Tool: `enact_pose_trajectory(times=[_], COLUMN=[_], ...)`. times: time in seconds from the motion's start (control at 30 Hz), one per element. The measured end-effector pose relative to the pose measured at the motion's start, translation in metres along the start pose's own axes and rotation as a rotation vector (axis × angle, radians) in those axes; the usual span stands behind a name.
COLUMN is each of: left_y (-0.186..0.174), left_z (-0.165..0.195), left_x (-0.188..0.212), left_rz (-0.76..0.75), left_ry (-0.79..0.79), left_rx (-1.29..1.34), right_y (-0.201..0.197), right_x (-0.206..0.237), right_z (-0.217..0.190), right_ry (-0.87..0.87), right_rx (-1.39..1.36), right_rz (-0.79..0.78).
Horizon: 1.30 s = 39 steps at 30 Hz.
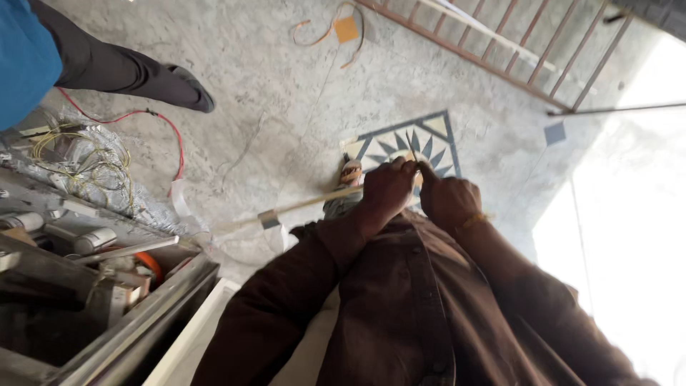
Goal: The person fits a mesh screen into a white window frame on the floor, presses a thin wooden beading strip along the frame edge, and hammers the strip to secure the mesh. They cut a strip with a utility knife, position it along another side, hammer it in, then lift the framed screen and carry it toward a doorway.
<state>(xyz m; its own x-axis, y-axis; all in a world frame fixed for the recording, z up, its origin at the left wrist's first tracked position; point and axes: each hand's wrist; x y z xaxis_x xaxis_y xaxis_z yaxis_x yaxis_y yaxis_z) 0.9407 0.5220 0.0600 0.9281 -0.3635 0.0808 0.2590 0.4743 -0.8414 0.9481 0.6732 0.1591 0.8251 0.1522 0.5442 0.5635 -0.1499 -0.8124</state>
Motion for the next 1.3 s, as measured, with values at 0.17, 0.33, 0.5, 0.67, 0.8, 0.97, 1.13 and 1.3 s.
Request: enact_pose_trajectory(times=[0.17,0.33,0.5,0.67,0.8,0.97,1.13,1.3], left_y=[0.001,-0.009,-0.026,-0.043,-0.050,-0.040,0.003,0.065], left_z=[0.011,0.010,-0.049,-0.196,-0.279,-0.337,-0.475,-0.635], left_x=[-0.002,-0.018,-0.061,-0.111,-0.139,-0.206,-0.267,-0.274], left_rz=[0.183,0.290,0.348,0.101,0.406,0.256,0.511,0.517], left_ry=[0.018,-0.130,-0.279,-0.687,-0.644,-0.647,-0.820,-1.046], left_rx=[-0.020,0.131,0.118,0.138,0.150,0.177,0.000,-0.025], right_y=[-0.004,-0.017,-0.029,-0.050,-0.072,-0.037,0.068,0.145], right_x=[-0.014,-0.061,-0.150,-0.229,-0.294,-0.443,-0.607,-0.813], right_z=[0.017,0.016,-0.025,-0.093,-0.126,-0.167,-0.147,-0.087], right_ry=[-0.096,-0.216,-0.330,-0.519,-0.426,-0.595,-0.712,-0.413], right_rx=[0.083,0.224,0.272,0.329,0.229,0.267,0.263,-0.877], right_rz=[-0.024,-0.054,-0.073,-0.170,-0.333,-0.106,-0.192,-0.620])
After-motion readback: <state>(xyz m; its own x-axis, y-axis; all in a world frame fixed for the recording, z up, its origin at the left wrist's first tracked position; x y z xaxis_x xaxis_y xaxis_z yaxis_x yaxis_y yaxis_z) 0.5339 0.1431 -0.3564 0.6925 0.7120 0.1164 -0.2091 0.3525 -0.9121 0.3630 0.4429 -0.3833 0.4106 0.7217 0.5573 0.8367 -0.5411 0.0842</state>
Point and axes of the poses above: each hand's wrist, its own x-axis away from the middle knuckle, its own y-axis out of the palm, z = x × y
